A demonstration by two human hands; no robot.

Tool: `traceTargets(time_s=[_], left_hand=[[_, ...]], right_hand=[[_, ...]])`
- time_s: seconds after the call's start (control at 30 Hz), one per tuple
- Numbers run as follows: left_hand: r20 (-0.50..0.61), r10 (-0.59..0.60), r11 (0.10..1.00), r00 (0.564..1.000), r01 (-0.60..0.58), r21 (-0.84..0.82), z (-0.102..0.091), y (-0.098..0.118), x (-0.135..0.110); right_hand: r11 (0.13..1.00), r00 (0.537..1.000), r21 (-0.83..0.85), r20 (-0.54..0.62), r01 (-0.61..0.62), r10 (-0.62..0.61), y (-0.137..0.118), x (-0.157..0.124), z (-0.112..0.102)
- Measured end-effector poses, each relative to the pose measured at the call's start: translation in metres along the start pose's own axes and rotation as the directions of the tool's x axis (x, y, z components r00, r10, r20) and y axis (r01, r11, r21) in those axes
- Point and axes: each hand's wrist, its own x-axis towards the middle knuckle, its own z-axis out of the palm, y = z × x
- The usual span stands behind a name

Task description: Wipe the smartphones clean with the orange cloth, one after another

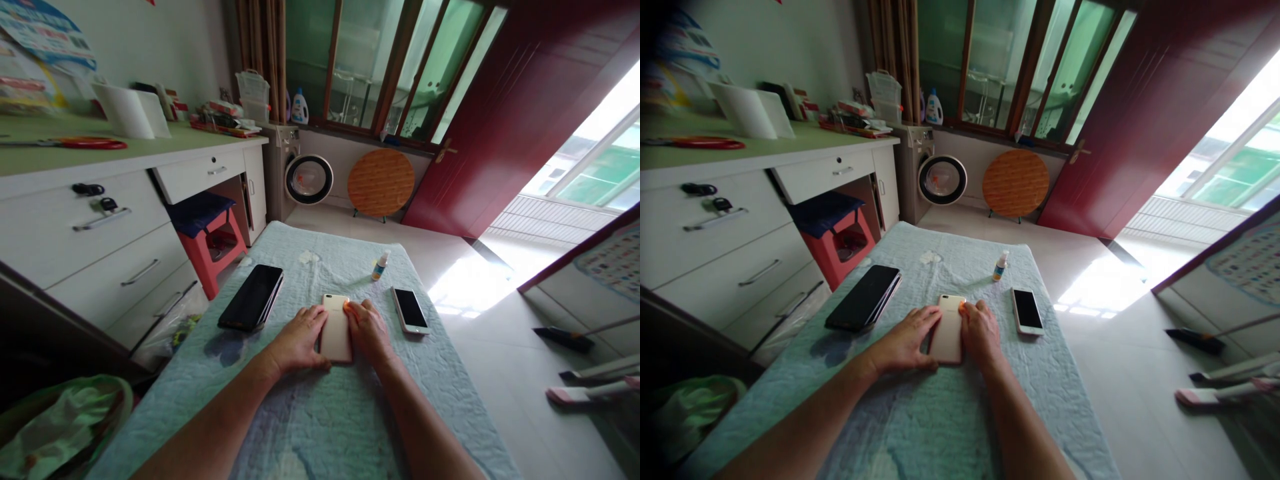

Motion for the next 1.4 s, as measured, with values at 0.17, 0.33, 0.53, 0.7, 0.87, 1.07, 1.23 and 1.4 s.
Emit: traceTargets(time_s=[0.17, 0.33, 0.53, 0.7, 0.87, 1.07, 1.23, 1.4], left_hand=[[0.011, -0.005, 1.0, 1.0, 0.005, -0.001, 0.0, 0.0, -0.001], [0.009, 0.006, 1.0, 1.0, -0.006, -0.013, 0.0, -0.001, -0.001], [0.012, -0.001, 1.0, 1.0, 0.001, -0.015, -0.001, 0.001, 0.0], [0.003, 0.013, 1.0, 1.0, -0.013, -0.028, -0.001, 0.0, 0.0], [-0.009, 0.016, 0.998, 1.0, -0.017, -0.064, -0.001, -0.001, -0.001], [0.007, 0.012, 0.999, 1.0, -0.011, -0.049, -0.002, 0.0, -0.001], [0.003, 0.012, 0.999, 1.0, -0.012, -0.044, -0.002, 0.001, -0.001], [-0.01, 0.022, 0.999, 1.0, -0.022, -0.038, -0.001, 0.0, -0.001]], right_hand=[[0.999, 0.999, -0.008, 0.021, 0.031, -0.031, -0.003, 0.0, 0.0], [0.981, 0.978, 0.058, 0.085, 0.184, -0.189, -0.008, -0.007, -0.005], [0.901, 0.896, 0.159, 0.132, 0.404, -0.425, -0.013, -0.017, -0.013], [0.915, 0.922, 0.182, 0.081, 0.359, -0.378, -0.013, -0.015, -0.007], [0.956, 0.972, 0.187, 0.014, 0.228, -0.235, -0.011, -0.011, 0.001], [0.949, 0.952, 0.123, 0.065, 0.29, -0.299, -0.015, -0.013, -0.004], [0.933, 0.936, 0.148, 0.079, 0.328, -0.342, -0.012, -0.018, -0.008], [0.926, 0.925, 0.147, 0.109, 0.348, -0.365, -0.012, -0.019, -0.011]])
